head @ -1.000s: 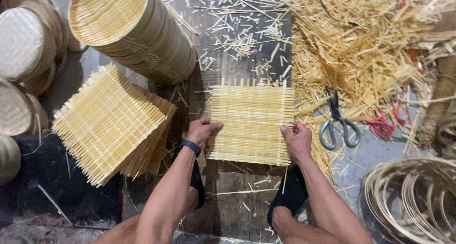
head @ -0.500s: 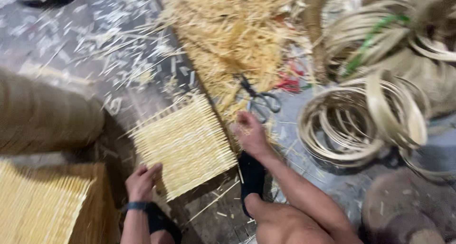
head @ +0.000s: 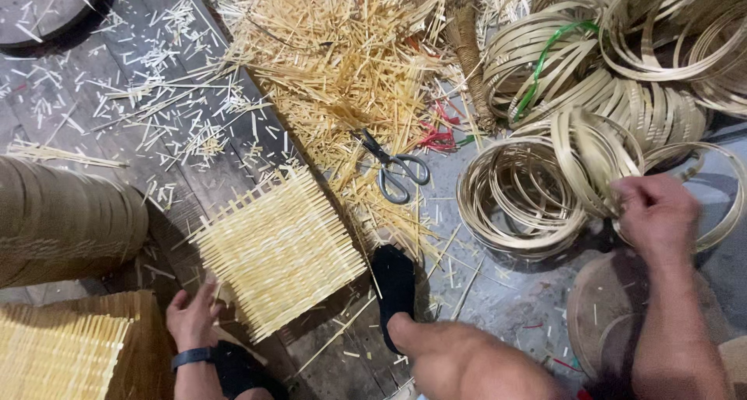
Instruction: The person assembles a bamboo basket base by placing a circular frame onto woven bamboo strips, trimming the excess strips with shears, and then attaching the base to the bottom of a partially constructed basket.
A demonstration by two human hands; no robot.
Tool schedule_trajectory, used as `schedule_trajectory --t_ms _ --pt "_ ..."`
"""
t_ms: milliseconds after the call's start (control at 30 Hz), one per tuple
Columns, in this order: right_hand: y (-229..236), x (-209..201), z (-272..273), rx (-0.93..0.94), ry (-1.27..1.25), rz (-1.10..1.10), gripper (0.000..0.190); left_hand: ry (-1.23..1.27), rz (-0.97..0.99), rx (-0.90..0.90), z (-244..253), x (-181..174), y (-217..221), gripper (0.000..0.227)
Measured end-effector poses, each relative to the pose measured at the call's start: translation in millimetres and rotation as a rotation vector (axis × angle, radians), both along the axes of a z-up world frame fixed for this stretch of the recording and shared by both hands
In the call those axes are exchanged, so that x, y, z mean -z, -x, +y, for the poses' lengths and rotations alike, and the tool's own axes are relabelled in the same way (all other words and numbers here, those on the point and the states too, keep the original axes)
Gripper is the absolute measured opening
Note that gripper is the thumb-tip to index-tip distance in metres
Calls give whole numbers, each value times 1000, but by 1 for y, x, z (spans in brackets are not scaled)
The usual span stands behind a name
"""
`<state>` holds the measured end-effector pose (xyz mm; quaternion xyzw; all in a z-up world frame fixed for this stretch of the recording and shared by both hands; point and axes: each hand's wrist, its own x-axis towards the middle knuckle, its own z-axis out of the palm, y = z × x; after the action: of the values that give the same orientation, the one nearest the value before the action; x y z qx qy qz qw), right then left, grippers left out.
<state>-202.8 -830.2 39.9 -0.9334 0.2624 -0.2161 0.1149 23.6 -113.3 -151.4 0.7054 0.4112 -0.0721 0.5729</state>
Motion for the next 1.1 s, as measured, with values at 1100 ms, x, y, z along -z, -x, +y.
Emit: schedule_trajectory --t_ms 1100 --pt "-225 28 168 -609 77 -193 12 1372 -556 -64 -148 -116 -5 26"
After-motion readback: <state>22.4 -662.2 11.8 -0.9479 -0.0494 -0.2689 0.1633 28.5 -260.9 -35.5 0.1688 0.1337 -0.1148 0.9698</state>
